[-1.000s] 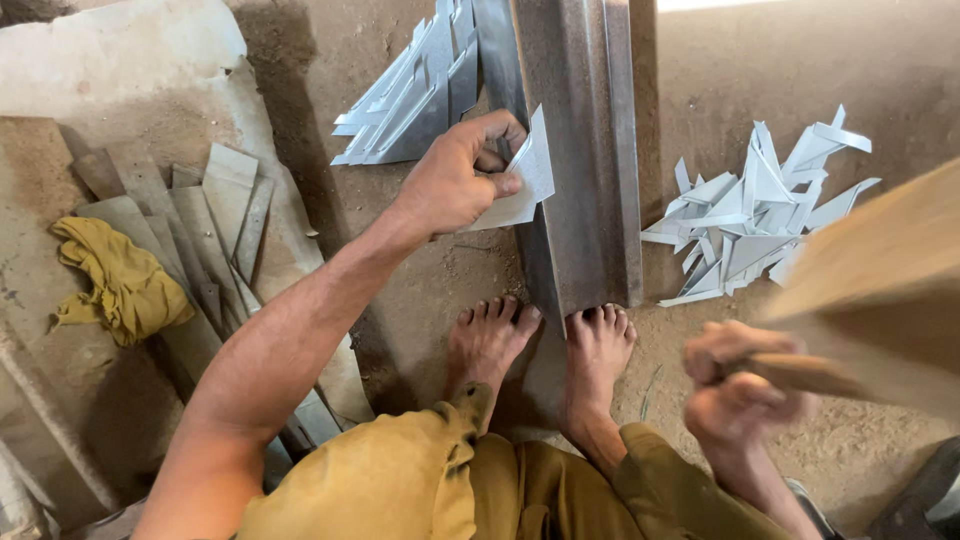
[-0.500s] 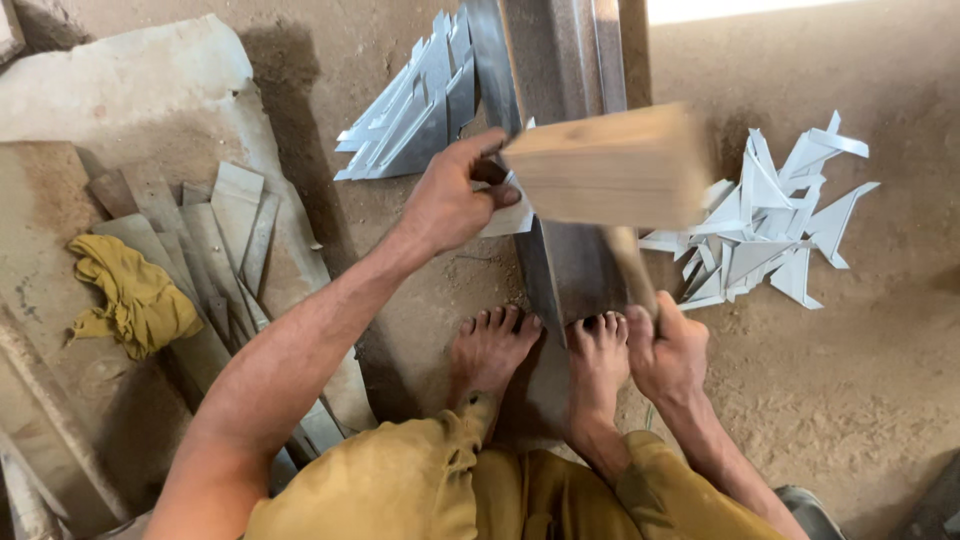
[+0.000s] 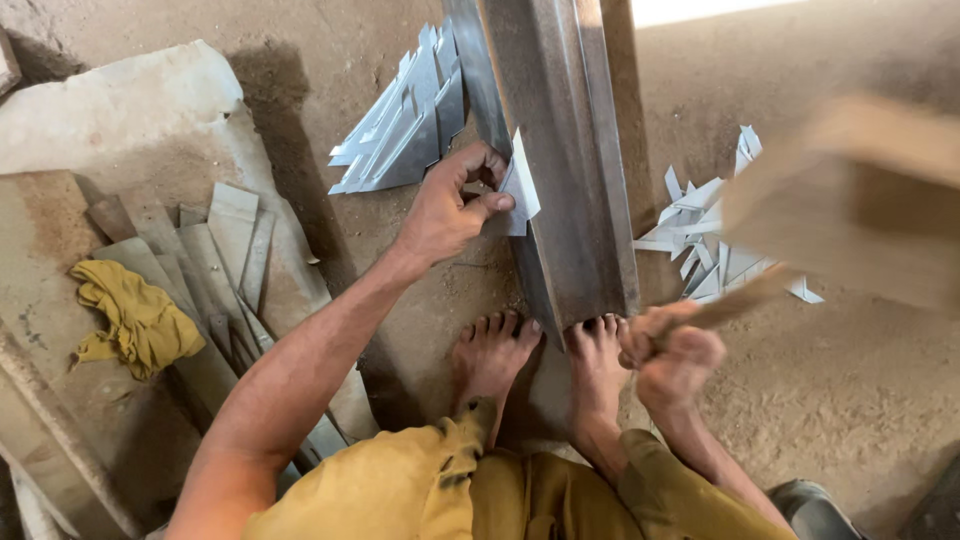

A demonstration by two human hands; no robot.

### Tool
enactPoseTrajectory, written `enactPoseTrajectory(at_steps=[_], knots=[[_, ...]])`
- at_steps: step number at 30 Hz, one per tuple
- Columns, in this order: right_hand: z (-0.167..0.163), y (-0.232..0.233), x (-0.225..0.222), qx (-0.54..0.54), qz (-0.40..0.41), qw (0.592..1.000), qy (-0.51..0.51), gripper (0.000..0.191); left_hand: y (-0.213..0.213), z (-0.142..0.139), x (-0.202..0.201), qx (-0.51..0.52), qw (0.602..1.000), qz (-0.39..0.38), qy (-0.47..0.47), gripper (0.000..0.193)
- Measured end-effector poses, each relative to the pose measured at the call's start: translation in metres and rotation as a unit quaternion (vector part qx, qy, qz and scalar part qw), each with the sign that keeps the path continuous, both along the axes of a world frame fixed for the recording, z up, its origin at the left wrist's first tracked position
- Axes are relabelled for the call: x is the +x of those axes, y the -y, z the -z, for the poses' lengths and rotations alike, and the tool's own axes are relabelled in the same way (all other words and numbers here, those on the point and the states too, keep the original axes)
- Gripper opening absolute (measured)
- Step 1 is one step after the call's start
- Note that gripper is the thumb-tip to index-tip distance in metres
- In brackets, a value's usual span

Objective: The person repeatedly places small flat metal pieces against a vertical metal beam and strikes them with a wooden mallet to bend them into L-shaped brackets. The bent pieces are dropped to the floor as the process continues.

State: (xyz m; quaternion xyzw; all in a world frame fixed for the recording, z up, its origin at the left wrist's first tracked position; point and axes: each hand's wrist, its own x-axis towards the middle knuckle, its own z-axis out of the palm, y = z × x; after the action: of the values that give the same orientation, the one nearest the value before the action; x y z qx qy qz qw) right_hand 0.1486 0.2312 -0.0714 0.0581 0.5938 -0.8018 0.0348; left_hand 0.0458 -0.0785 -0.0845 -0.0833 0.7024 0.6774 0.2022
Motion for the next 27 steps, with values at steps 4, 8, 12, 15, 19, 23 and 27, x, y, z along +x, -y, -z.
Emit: enactPoseTrajectory(at_steps=[4, 8, 12, 15, 19, 23, 27], knots=[[-0.009, -0.003, -0.003, 0.290, -0.101, 0.946, 0.104, 0.049, -0.001, 0.005, 0.001, 0.047, 0.998, -0.024, -0.024, 0.028], [-0.022, -0.008, -0.001, 0.083, 0.036, 0.993, 0.079, 0.045, -0.003, 0.011, -0.005, 0.040, 0.998, -0.051, -0.008, 0.031], [-0.006, -0.005, 0.008, 0.116, -0.015, 0.992, 0.041, 0.043, -0.003, 0.019, -0.013, 0.102, 0.992, -0.067, 0.003, 0.032], [0.014, -0.001, 0.013, 0.279, -0.131, 0.941, 0.137, 0.052, 0.000, 0.022, -0.014, 0.074, 0.995, -0.064, 0.016, 0.032], [0.022, -0.002, 0.011, 0.159, -0.066, 0.975, 0.141, 0.044, -0.005, 0.025, -0.006, 0.065, 0.995, -0.078, 0.018, 0.029], [0.006, -0.010, 0.007, 0.280, -0.114, 0.934, 0.191, 0.041, -0.033, 0.008, 0.024, -0.120, 0.974, -0.149, -0.118, 0.021], [-0.014, -0.027, 0.005, 0.275, -0.056, 0.954, 0.103, 0.027, -0.056, -0.035, 0.049, -0.170, 0.951, -0.123, -0.228, 0.034]])
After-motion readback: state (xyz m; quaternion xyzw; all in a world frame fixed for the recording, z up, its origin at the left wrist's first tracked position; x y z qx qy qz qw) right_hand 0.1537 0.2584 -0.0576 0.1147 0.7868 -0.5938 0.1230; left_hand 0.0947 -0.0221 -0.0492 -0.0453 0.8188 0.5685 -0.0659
